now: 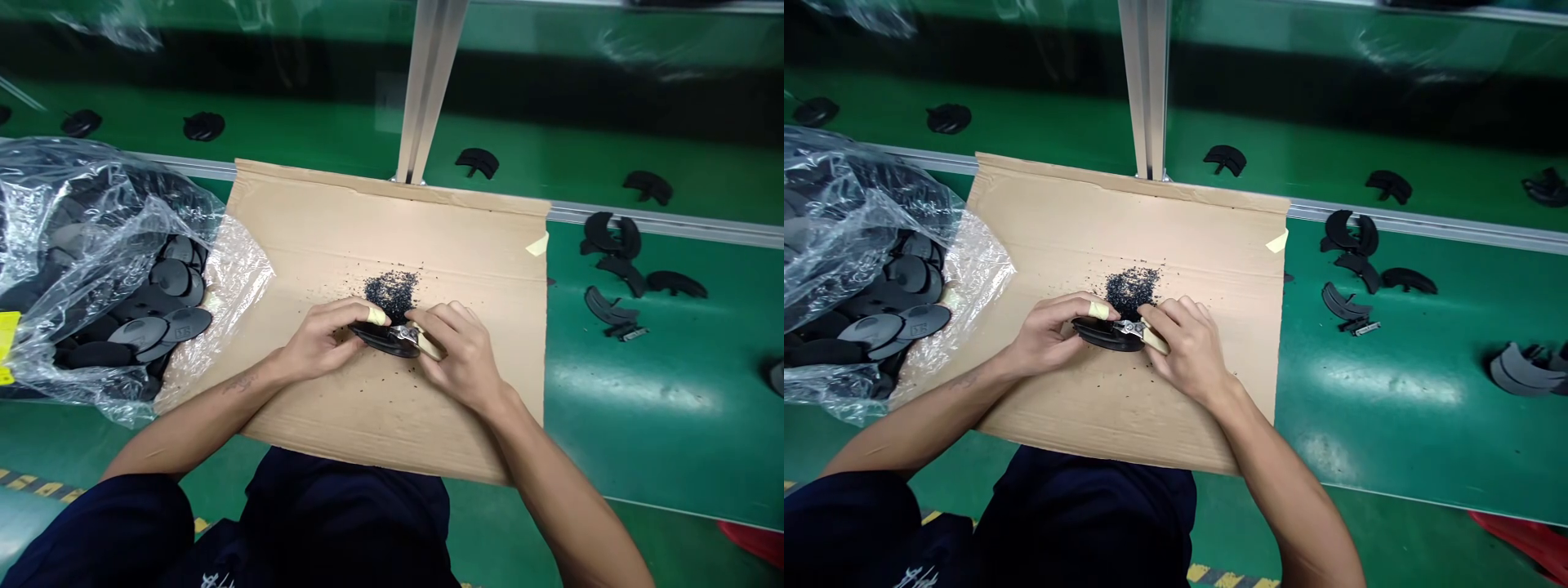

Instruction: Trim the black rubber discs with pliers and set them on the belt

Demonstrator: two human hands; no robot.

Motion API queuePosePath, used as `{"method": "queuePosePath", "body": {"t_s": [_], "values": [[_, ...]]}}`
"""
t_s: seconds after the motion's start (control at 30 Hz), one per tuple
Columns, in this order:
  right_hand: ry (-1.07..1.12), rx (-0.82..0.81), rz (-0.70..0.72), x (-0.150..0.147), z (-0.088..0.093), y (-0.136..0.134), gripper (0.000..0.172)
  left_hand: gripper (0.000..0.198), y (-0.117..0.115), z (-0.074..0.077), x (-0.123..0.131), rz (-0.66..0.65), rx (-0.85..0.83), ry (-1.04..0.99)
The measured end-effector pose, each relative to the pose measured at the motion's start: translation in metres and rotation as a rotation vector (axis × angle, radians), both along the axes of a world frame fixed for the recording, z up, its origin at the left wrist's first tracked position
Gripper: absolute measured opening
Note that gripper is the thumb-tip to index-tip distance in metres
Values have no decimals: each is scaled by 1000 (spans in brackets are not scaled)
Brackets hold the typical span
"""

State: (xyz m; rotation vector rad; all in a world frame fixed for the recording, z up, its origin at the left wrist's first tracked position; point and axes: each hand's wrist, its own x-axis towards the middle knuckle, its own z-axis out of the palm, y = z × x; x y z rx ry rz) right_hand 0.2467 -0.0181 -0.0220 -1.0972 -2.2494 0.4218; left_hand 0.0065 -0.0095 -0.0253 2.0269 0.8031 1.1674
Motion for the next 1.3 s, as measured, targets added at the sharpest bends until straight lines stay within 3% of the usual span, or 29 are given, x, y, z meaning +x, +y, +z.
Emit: {"method": "queuePosePath", "body": {"t_s": [0.53,1.3], "values": [[-67,112,-39,-1,-1,-4,21,26,1,2,2,-59,17,-43],[-7,64,20,0,-2,-3,33,17,-1,0,3,-35,-2,-69]]}}
